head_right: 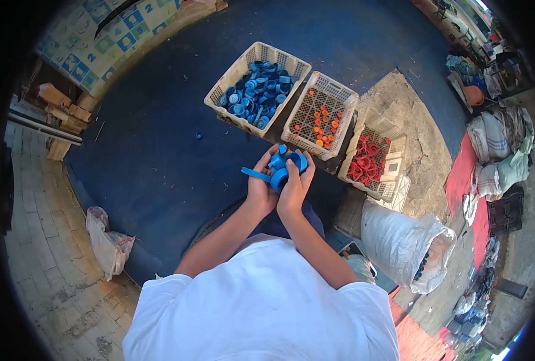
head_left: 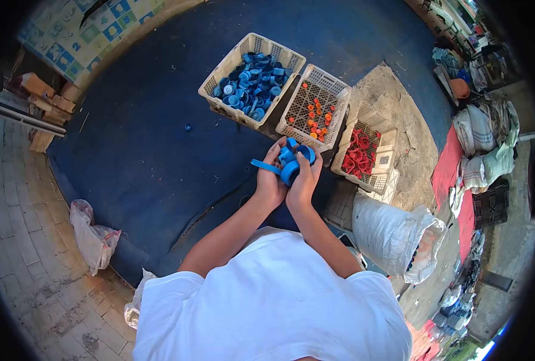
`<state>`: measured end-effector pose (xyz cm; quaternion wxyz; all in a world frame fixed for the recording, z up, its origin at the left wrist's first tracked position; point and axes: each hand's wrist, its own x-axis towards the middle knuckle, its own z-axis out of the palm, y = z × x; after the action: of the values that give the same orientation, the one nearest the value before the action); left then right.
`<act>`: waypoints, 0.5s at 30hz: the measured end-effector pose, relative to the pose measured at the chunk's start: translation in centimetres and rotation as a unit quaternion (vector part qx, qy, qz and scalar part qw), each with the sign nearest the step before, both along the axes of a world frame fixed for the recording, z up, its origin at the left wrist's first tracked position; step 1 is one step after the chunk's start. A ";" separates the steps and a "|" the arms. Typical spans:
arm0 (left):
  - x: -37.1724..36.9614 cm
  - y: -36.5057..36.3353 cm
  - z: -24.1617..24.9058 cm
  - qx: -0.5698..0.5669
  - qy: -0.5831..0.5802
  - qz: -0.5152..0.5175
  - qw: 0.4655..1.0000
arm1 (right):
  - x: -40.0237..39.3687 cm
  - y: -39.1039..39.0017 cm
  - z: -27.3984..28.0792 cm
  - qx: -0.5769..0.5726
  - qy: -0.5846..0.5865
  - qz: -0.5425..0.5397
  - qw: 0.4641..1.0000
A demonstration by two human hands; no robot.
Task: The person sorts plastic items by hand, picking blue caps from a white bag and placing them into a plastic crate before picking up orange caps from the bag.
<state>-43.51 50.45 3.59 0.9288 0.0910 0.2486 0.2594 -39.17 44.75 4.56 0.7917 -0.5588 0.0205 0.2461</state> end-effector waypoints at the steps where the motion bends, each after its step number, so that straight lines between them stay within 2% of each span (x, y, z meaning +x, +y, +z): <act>1: -0.3 0.6 0.0 0.000 0.001 0.008 1.000 | -0.2 0.7 0.1 -0.003 -0.002 0.009 1.000; 9: -0.3 5.8 -1.9 -0.004 0.003 0.043 0.999 | 0.8 6.7 -2.1 0.027 0.056 0.033 0.998; 15: 2.5 12.7 -4.3 -0.013 0.035 0.052 0.998 | 4.2 13.7 -4.4 0.041 0.134 0.025 0.990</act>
<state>-41.05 63.10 -0.72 0.9059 0.0743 0.2886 0.3010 -34.93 58.41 0.18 0.7975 -0.4884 0.1018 0.3393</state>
